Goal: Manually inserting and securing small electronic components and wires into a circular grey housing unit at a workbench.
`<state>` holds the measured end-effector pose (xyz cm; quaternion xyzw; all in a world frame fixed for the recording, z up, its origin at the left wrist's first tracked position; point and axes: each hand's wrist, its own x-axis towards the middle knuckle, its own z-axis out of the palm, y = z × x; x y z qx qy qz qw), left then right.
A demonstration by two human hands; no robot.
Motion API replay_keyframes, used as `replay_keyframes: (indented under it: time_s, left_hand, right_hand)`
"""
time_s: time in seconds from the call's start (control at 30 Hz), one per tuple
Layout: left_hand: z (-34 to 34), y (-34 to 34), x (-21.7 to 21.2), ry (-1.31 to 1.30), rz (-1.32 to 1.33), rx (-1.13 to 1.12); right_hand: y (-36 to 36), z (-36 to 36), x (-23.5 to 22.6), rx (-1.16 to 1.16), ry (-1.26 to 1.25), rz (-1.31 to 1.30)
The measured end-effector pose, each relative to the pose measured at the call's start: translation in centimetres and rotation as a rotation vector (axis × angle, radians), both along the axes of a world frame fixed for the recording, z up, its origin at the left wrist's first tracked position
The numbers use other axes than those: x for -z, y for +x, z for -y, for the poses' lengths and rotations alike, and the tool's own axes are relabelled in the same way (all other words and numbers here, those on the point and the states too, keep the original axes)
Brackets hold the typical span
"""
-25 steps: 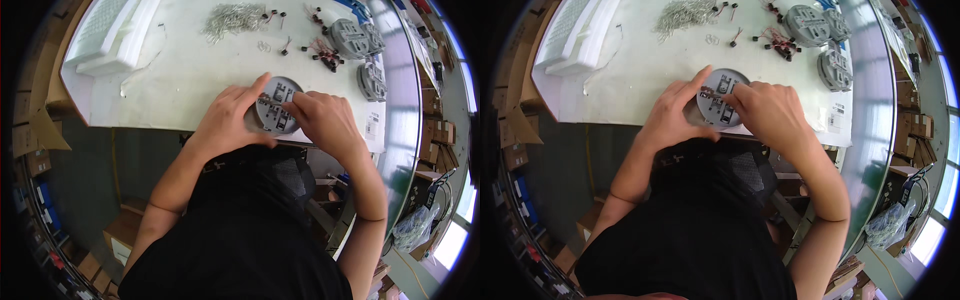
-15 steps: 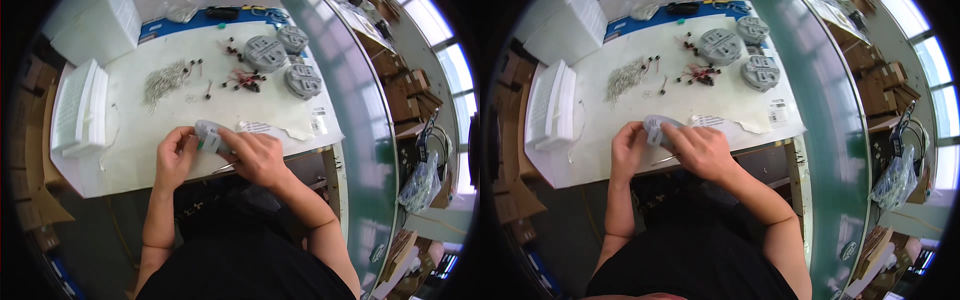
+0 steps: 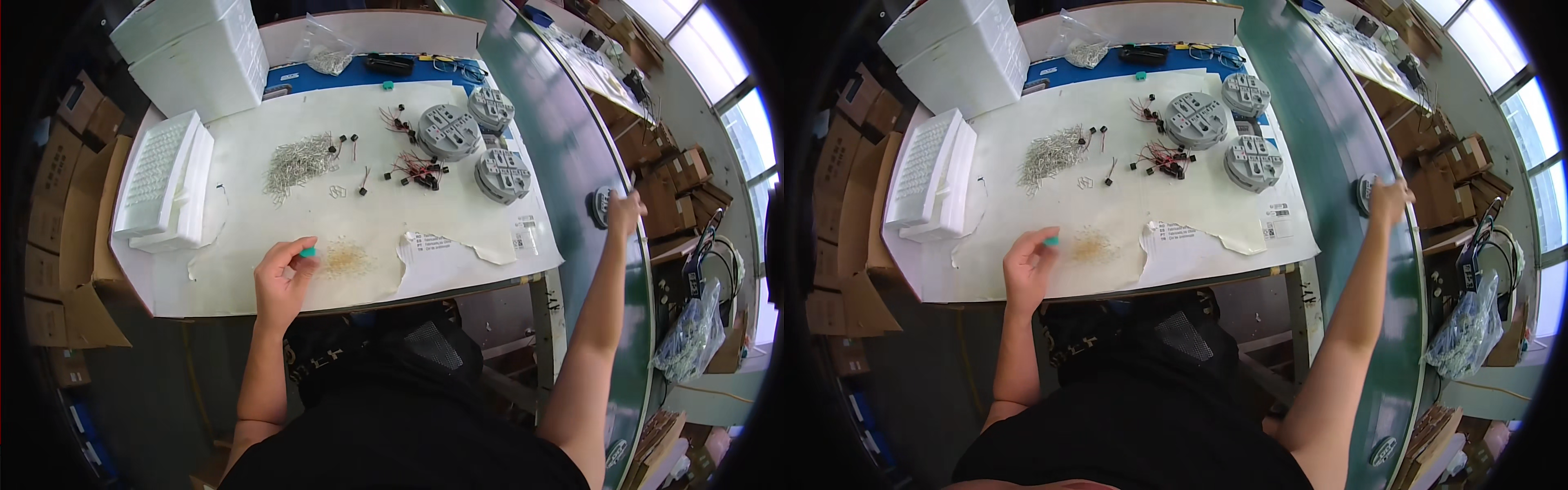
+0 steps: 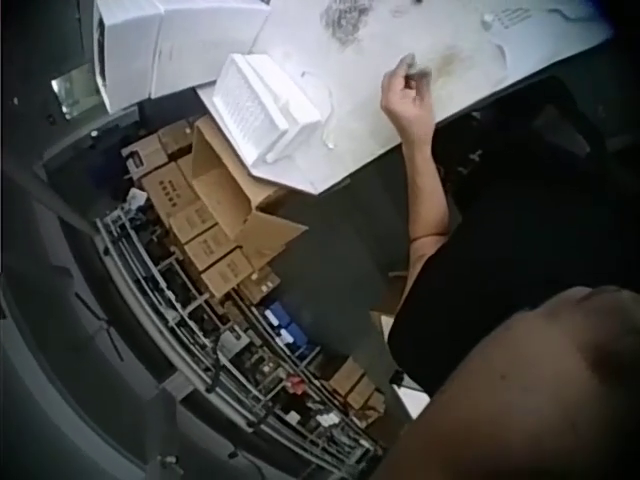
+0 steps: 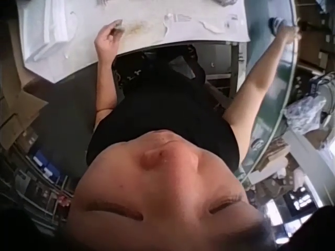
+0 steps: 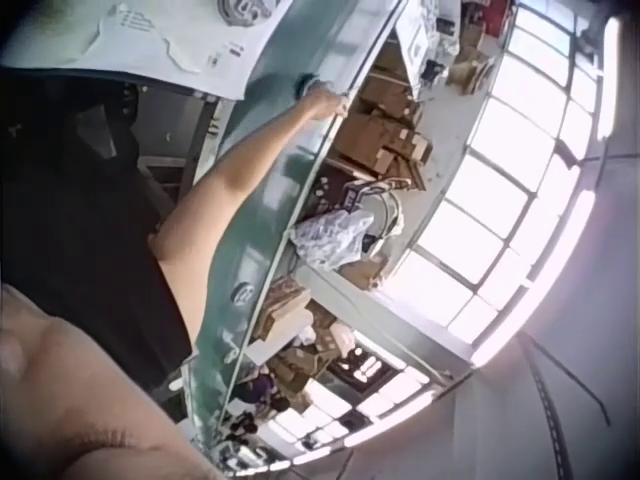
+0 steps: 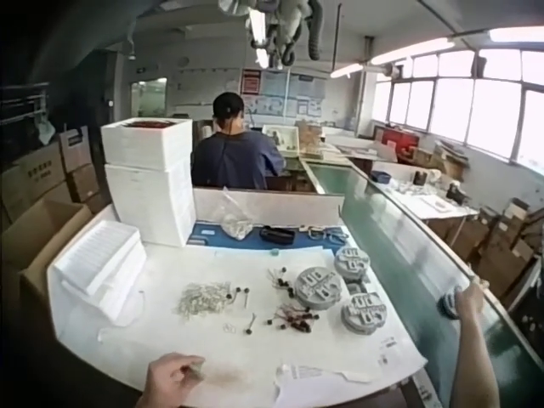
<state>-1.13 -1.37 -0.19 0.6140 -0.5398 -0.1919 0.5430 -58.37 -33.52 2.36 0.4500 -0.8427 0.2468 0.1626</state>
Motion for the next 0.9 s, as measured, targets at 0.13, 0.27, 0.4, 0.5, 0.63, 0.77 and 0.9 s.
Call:
replay_keyframes:
  time_s: [0.13, 0.27, 0.4, 0.5, 0.63, 0.77, 0.9]
  left_hand:
    - [1.4, -1.6, -1.0, 0.019, 0.079, 0.078]
    - [1.4, -2.2, -1.2, 0.045, 0.106, 0.118]
    - [-0.6, -1.0, -0.2, 0.056, 0.119, 0.073]
    - [-2.4, 0.1, 0.4, -0.011, 0.123, 0.012]
    - [-3.0, 1.2, -0.1, 0.0, 0.031, -0.151]
    - [-0.8, -0.2, -1.0, -0.053, 0.215, 0.035]
    - [0.3, -1.3, -1.1, 0.068, 0.339, 0.127]
  right_hand:
    - [16.2, -0.2, -3.7, -0.94, 0.001, 0.419]
    - [30.3, -4.0, -7.1, -1.032, 0.373, 0.06]
    - [32.6, -1.8, -5.9, -0.905, 0.486, -0.065]
    - [32.6, -3.0, -7.1, -0.957, 0.373, 0.018]
    - [34.6, -11.5, -8.3, -1.349, 0.529, 0.163]
    - [36.0, -17.4, -4.1, -1.752, 0.587, -0.056]
    - [37.6, -12.8, -2.9, -1.57, 0.375, 0.245]
